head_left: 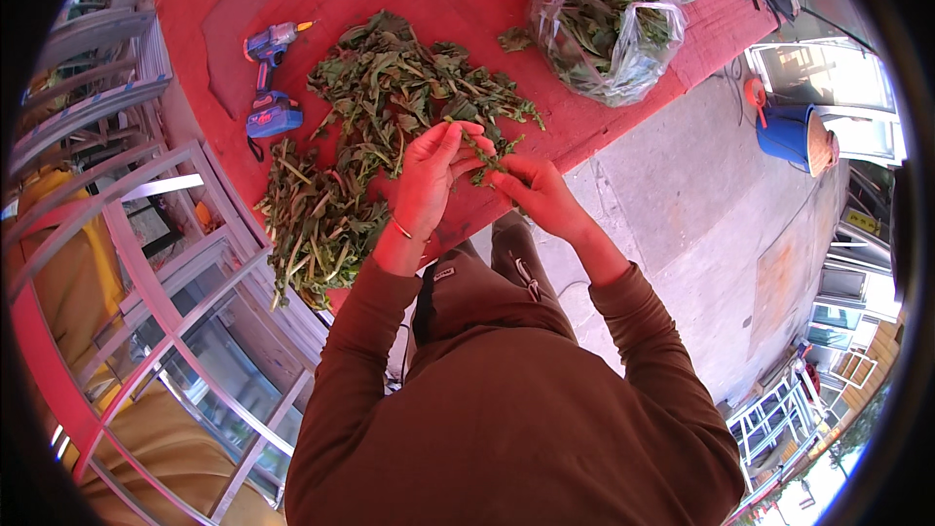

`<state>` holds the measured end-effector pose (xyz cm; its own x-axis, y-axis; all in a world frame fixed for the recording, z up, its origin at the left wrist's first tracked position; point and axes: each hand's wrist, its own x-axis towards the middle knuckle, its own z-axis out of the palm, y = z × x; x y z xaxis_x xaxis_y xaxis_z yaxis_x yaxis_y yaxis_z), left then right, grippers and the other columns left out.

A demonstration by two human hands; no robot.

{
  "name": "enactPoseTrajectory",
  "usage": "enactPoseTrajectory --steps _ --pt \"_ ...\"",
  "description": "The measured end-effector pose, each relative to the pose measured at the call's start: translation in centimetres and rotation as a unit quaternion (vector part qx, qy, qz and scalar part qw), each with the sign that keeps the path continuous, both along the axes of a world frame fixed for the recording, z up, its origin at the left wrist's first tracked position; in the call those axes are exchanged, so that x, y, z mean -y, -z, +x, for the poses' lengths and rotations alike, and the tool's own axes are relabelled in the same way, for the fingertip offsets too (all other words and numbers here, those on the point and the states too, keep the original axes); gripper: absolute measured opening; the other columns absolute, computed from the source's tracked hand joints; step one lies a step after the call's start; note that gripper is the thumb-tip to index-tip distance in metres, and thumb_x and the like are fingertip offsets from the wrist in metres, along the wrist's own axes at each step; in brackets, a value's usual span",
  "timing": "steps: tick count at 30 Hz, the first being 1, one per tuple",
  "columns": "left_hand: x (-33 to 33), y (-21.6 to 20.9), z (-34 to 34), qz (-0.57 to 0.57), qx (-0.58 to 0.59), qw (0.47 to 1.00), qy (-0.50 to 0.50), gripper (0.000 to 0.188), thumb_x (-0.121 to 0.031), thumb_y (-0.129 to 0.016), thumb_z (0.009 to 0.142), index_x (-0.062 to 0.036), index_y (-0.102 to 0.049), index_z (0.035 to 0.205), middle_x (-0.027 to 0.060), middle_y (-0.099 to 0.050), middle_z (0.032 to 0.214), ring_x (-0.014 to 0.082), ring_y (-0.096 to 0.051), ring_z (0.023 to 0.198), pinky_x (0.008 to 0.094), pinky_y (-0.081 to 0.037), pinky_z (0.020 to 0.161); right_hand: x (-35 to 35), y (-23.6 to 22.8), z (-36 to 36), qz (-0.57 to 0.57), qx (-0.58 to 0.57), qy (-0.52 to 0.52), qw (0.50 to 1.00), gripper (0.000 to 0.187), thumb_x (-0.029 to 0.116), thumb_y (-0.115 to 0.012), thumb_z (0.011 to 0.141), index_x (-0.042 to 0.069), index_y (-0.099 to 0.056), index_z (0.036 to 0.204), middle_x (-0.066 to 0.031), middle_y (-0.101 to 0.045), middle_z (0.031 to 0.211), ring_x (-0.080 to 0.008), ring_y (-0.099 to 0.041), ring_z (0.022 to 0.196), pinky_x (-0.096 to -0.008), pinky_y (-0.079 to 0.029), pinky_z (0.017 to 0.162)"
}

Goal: The person stands at a red table and repeatedly picks up dried green plant material, separates leaves from stems by hand, and places the leaves into a clear plastic bag. Stems are set aside on the table. The process continues throughout the clip.

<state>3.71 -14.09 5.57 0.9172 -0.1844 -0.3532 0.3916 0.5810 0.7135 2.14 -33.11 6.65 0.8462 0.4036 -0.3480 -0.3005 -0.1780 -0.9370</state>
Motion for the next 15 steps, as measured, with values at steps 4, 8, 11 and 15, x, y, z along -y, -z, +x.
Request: enactPoseTrajectory --steps 4,8,11,15 --pt "-0.5 0.7 0.4 0.088 0.042 0.973 0.208 0.031 -0.026 -0.049 0.108 -0.0024 -0.065 0.096 -0.0019 -0.056 0.076 0.007 -0.053 0.068 0.0233 -0.047 0.068 0.1 -0.1 -0.3 -0.116 0.229 -0.139 0.956 0.01 0.013 -0.062 0.092 0.006 -0.067 0.086 -0.0132 -0.062 0.073 -0.028 -0.063 0.067 -0.0391 -0.047 0.059" --pt "-1.0 0.6 -0.2 0.185 0.084 0.912 0.357 0.033 -0.028 -0.049 0.107 -0.0026 -0.061 0.09 -0.0049 -0.047 0.07 0.0047 -0.04 0.063 0.0212 -0.036 0.057 0.6 -1.4 0.1 -0.196 0.242 -0.384 0.869 0.009 0.01 -0.06 0.089 0.006 -0.065 0.082 -0.0156 -0.066 0.078 -0.038 -0.063 0.075 -0.045 -0.048 0.064" --pt "-3.0 0.7 0.0 0.151 -0.004 0.925 0.348 0.034 -0.03 -0.048 0.108 -0.0028 -0.062 0.091 -0.0041 -0.048 0.07 0.0048 -0.041 0.06 0.0209 -0.034 0.056 1.3 -2.6 0.5 -0.068 0.169 -0.369 0.912 0.01 0.01 -0.059 0.089 0.007 -0.066 0.083 -0.0152 -0.065 0.076 -0.0354 -0.064 0.077 -0.0442 -0.049 0.066" --pt "-9.2 0.5 -0.6 0.276 0.046 0.946 0.165 0.033 -0.027 -0.048 0.107 -0.001 -0.064 0.096 -0.0005 -0.054 0.07 0.0072 -0.048 0.058 0.0231 -0.038 0.054 5.6 -7.9 7.3 -0.018 0.196 -0.061 0.979 0.012 0.01 -0.057 0.093 0.003 -0.067 0.092 -0.0078 -0.066 0.086 -0.0172 -0.062 0.076 -0.0328 -0.048 0.069"
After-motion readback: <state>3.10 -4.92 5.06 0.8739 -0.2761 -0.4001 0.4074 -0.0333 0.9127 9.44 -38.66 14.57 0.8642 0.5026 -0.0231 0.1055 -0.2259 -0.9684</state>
